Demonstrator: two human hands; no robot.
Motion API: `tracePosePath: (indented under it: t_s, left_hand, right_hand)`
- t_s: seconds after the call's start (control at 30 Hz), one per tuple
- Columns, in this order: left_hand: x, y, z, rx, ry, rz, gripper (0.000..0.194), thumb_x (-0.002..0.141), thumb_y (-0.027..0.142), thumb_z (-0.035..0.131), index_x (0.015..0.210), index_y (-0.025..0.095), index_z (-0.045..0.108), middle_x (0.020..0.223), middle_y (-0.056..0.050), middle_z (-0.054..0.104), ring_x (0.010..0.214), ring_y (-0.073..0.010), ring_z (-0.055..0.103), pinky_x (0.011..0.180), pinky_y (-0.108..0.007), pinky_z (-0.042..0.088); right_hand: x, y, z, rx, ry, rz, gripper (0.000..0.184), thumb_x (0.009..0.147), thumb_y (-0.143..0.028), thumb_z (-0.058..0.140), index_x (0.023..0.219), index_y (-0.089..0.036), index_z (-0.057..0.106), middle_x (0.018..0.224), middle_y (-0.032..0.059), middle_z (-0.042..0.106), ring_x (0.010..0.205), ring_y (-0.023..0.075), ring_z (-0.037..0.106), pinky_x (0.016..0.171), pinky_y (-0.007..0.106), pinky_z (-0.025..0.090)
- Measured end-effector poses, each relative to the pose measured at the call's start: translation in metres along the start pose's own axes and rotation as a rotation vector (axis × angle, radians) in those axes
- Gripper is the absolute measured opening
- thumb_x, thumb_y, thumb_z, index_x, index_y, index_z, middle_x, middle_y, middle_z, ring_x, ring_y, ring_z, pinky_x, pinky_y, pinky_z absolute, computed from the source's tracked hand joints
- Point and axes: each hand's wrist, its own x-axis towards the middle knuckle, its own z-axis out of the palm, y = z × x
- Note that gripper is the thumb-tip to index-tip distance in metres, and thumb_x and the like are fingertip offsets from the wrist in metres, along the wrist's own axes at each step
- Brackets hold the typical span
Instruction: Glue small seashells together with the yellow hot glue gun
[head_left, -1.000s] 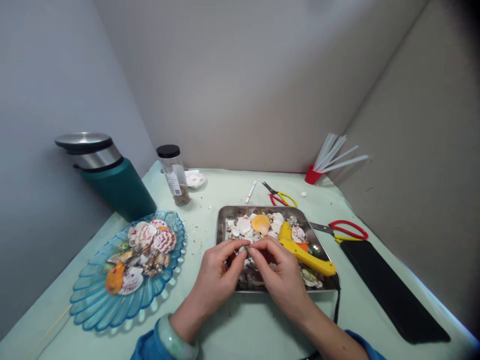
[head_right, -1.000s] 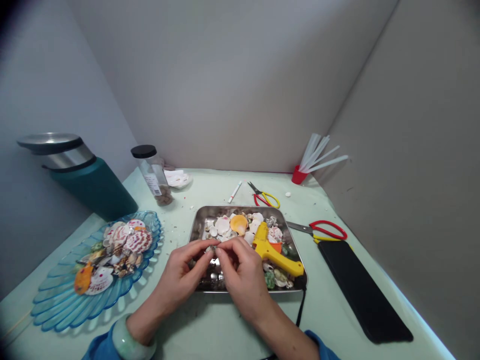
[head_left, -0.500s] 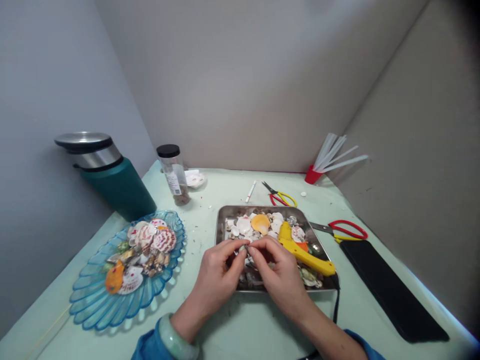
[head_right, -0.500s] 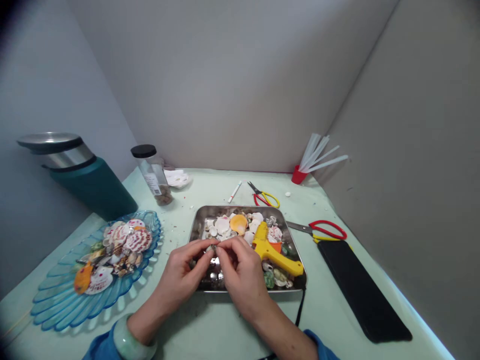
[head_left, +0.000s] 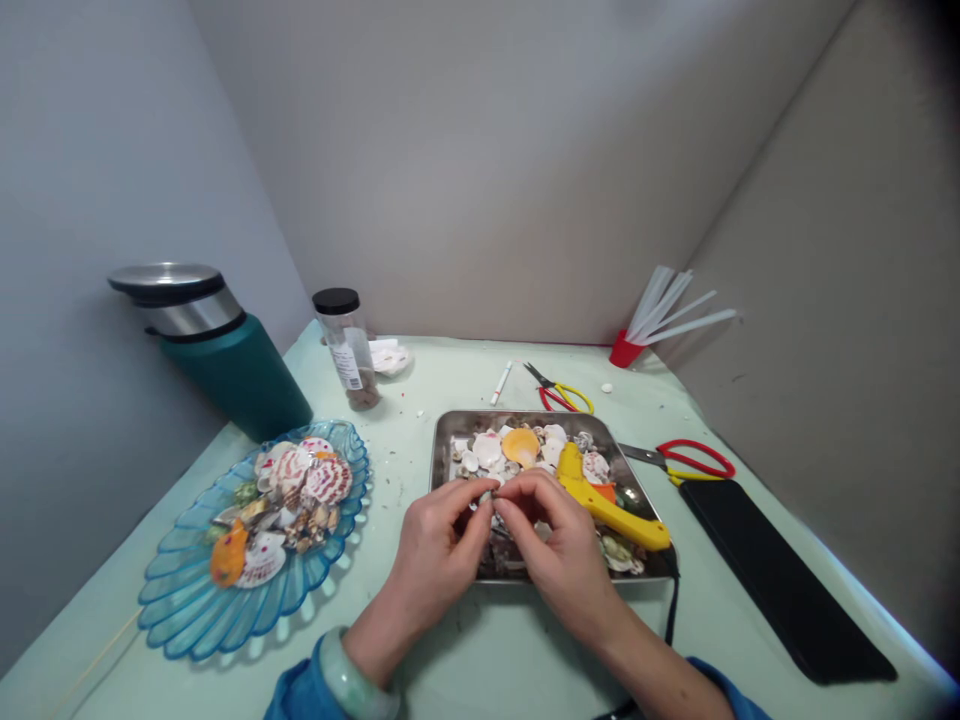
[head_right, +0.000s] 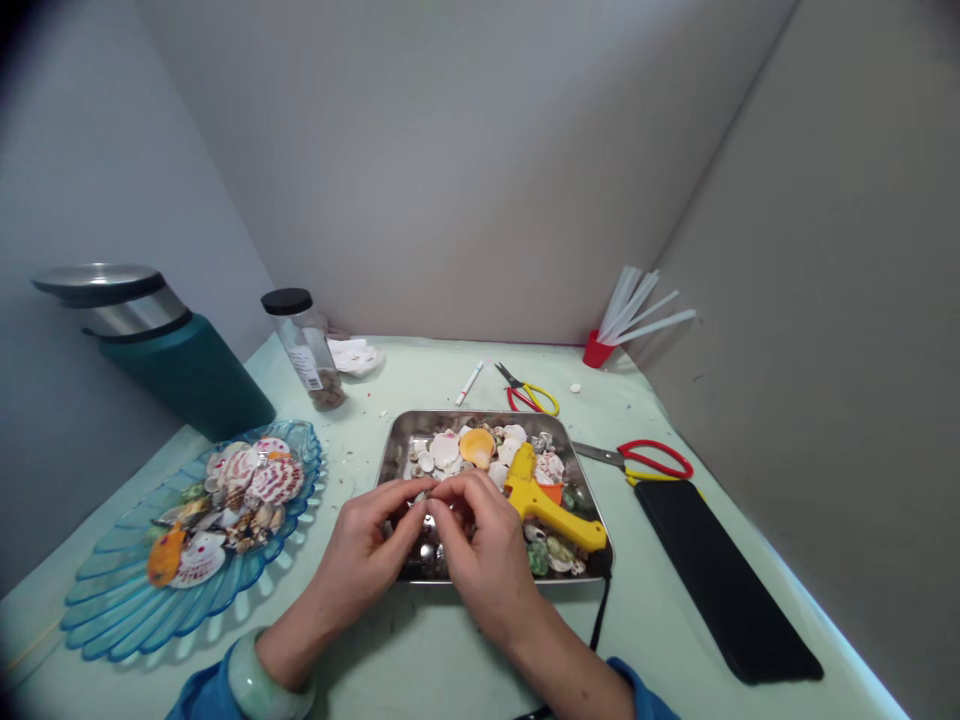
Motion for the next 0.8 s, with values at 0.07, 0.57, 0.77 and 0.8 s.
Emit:
tracePosePath:
  t_s: [0.07,0.57,0.77,0.8]
  left_hand:
    - [0.0001,-0.0008,0.0002,0.001,-0.006,0.001,0.022,0.088,0.018,0.053,0.102,0.015,0.069,0.094,-0.007,0.072,0.084,-0.0172,0.066,0.076,-0.027,0.05]
    - [0.001,-0.0006,0.0002,0.006,-0.003,0.016,0.021,0.087,0.017,0.053,0.102,0.016,0.069,0.095,-0.007,0.073,0.084,-0.0172,0.067,0.076,-0.027,0.05]
    - [0.0009,-0.0009,0.0006,0.015,0.0,0.015,0.021,0.087,0.017,0.053,0.102,0.016,0.068,0.096,-0.007,0.073,0.085,-0.0172,0.067,0.077,-0.027,0.05]
    - [0.001,-0.0006,0.0005,0.017,-0.001,0.014,0.021,0.087,0.017,0.053,0.102,0.017,0.068,0.095,-0.007,0.073,0.084,-0.0172,0.067,0.077,-0.027,0.05]
  right_hand:
    - [0.0005,0.0,0.0,-0.008,-0.007,0.001,0.009,0.09,-0.018,0.052,0.082,-0.019,0.056,0.081,0.001,0.056,0.072,0.0149,0.052,0.064,0.027,0.041]
    - [0.0003,0.0033,-0.0006,0.015,-0.046,0.05,0.014,0.091,-0.02,0.047,0.078,-0.019,0.051,0.076,-0.0005,0.052,0.071,0.0142,0.05,0.066,0.026,0.039]
    - [-0.0001,0.0045,-0.0017,0.079,-0.083,0.152,0.015,0.092,-0.026,0.047,0.078,-0.02,0.05,0.073,-0.0013,0.051,0.065,0.0131,0.048,0.061,0.025,0.038]
    - [0.0001,0.0044,-0.0019,0.092,-0.09,0.165,0.015,0.092,-0.026,0.047,0.078,-0.02,0.05,0.072,-0.0017,0.05,0.063,0.0127,0.047,0.06,0.025,0.038]
